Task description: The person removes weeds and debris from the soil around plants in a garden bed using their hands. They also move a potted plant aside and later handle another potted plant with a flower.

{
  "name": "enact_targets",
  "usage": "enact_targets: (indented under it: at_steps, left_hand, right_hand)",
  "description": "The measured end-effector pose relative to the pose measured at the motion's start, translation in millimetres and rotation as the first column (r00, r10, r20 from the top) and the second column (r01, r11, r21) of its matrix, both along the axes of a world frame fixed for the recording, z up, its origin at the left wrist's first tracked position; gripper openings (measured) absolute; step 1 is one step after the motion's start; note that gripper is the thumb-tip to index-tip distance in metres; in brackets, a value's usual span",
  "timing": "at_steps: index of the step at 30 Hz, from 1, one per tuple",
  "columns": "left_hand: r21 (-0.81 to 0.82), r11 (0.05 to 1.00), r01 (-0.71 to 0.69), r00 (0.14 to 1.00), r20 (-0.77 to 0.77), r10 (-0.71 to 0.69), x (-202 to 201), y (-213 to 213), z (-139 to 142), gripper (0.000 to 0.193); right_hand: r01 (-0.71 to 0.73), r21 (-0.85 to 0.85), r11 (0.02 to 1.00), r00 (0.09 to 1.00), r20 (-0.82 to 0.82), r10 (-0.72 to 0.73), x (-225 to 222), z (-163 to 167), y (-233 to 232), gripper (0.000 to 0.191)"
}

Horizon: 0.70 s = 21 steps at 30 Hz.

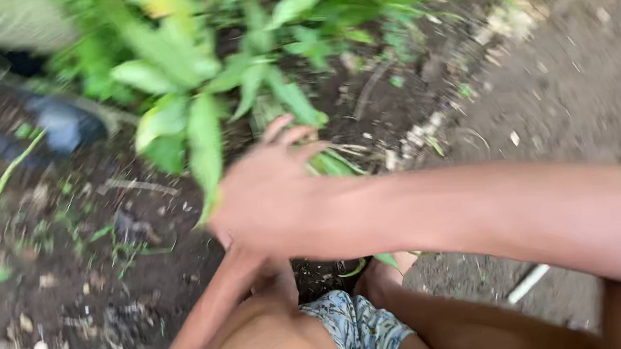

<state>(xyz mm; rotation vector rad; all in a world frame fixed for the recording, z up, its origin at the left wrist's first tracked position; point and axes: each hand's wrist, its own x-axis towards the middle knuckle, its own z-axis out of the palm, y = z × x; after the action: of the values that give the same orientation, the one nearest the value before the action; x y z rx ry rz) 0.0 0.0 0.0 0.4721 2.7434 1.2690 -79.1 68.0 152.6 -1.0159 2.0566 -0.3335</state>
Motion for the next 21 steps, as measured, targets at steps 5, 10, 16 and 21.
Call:
enact_targets:
  at_steps: [5,10,16,21]
  left_hand:
    - [0.145,0.972,-0.185,0.976,-0.086,0.199,4,34,15,0.051]
    - [0.221,0.971,-0.096,0.966,-0.213,0.144,-11,21,13,0.052]
    - [0.224,0.972,-0.067,0.971,-0.211,0.115,-14,15,10,0.047]
    - [0.193,0.978,-0.082,0.981,-0.159,0.114,0,8,10,0.042]
  right_hand:
    - [-0.330,-0.645,0.689,0.944,-0.234,0.233,37,-14,-87,0.019]
    - [-0.128,-0.847,0.516,0.992,-0.108,0.069,40,-13,-80,0.047]
    - [-0.156,-0.576,0.802,0.977,0.028,0.210,6,12,28,0.032]
    - [0.378,-0.797,0.472,0.918,0.257,-0.302,-16,44,111,0.015]
